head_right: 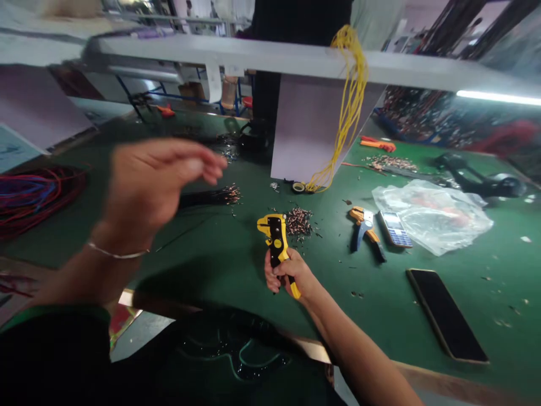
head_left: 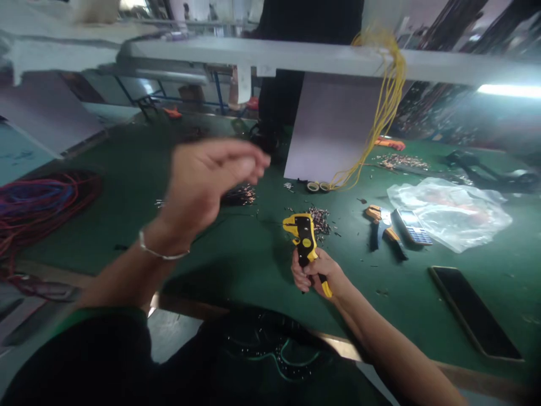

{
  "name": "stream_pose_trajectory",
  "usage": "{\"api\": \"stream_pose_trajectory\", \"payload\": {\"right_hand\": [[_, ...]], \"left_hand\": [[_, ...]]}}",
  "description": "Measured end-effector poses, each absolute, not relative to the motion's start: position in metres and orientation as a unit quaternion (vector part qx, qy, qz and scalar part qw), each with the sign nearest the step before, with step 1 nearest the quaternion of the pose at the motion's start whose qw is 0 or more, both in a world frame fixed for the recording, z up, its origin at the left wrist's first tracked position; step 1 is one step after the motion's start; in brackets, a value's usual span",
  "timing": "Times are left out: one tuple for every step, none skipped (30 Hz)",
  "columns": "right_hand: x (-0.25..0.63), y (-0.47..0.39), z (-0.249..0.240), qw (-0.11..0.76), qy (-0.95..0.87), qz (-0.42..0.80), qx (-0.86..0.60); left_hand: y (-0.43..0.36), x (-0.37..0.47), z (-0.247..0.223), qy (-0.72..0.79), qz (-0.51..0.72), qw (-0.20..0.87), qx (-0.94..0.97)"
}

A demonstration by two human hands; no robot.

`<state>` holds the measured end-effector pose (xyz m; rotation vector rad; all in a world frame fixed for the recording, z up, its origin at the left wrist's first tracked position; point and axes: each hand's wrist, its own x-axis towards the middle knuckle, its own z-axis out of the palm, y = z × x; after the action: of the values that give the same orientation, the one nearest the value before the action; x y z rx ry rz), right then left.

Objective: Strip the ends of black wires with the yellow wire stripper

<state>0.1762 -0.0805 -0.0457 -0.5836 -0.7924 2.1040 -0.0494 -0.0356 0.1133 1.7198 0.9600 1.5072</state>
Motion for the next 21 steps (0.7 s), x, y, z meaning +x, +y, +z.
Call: {"api": "stream_pose_trajectory", "payload": {"right_hand": [[0.176,-0.081,-0.046,0.402,-0.316,0.828,-0.231],[0.175,-0.081,-0.046,0.402,-0.32,0.827,-0.23],[0.175,-0.081,-0.047,0.407,-0.32,0.825,-0.228],[0.174,-0.08,-0.047,0.405,-0.321,0.825,-0.228],[0.174,-0.08,-0.048,0.408,-0.32,0.824,-0.229],[0.174,-0.08,-0.049,0.411,-0.32,0.823,-0.229],[0.173,-0.079,-0.049,0.413,-0.318,0.822,-0.229],[0.173,-0.079,-0.05,0.416,-0.317,0.821,-0.228],[0.173,-0.08,-0.05,0.415,-0.317,0.822,-0.227],[0.173,-0.08,-0.051,0.413,-0.318,0.823,-0.226],[0.172,-0.081,-0.051,0.411,-0.319,0.823,-0.226],[0.172,-0.082,-0.051,0.411,-0.319,0.823,-0.227],[0.172,-0.083,-0.052,0.412,-0.319,0.822,-0.229],[0.172,-0.084,-0.052,0.414,-0.318,0.821,-0.231],[0.172,-0.084,-0.053,0.413,-0.318,0.821,-0.232],[0.171,-0.085,-0.053,0.411,-0.318,0.823,-0.23],[0.171,-0.085,-0.053,0.408,-0.319,0.825,-0.228],[0.172,-0.085,-0.054,0.402,-0.322,0.827,-0.225],[0.172,-0.085,-0.054,0.395,-0.326,0.83,-0.224],[0.172,-0.085,-0.054,0.387,-0.329,0.832,-0.224],[0.173,-0.085,-0.055,0.384,-0.332,0.832,-0.225]], "left_hand": [[-0.038,-0.05,0.104,0.399,0.53,0.331,0.671],[-0.041,-0.052,0.093,0.434,0.489,0.328,0.682],[-0.043,-0.053,0.081,0.461,0.442,0.326,0.697],[-0.045,-0.055,0.068,0.483,0.405,0.307,0.713],[-0.046,-0.056,0.056,0.491,0.376,0.282,0.734],[-0.046,-0.058,0.045,0.491,0.359,0.252,0.753],[-0.045,-0.059,0.036,0.489,0.339,0.225,0.772],[-0.044,-0.06,0.029,0.488,0.327,0.199,0.784],[-0.043,-0.061,0.023,0.483,0.321,0.176,0.796],[-0.042,-0.061,0.019,0.474,0.321,0.154,0.805],[-0.041,-0.061,0.016,0.463,0.326,0.13,0.814],[-0.04,-0.061,0.014,0.449,0.334,0.104,0.822],[-0.04,-0.061,0.012,0.435,0.343,0.078,0.829],[-0.04,-0.06,0.011,0.423,0.351,0.053,0.834],[-0.04,-0.06,0.009,0.412,0.356,0.032,0.838],[-0.04,-0.06,0.008,0.405,0.36,0.019,0.84],[-0.04,-0.059,0.007,0.401,0.363,0.014,0.841],[-0.041,-0.059,0.007,0.399,0.367,0.014,0.841],[-0.041,-0.059,0.006,0.398,0.371,0.019,0.839],[-0.042,-0.059,0.006,0.398,0.376,0.025,0.836],[-0.043,-0.059,0.006,0.398,0.382,0.03,0.833]]}}
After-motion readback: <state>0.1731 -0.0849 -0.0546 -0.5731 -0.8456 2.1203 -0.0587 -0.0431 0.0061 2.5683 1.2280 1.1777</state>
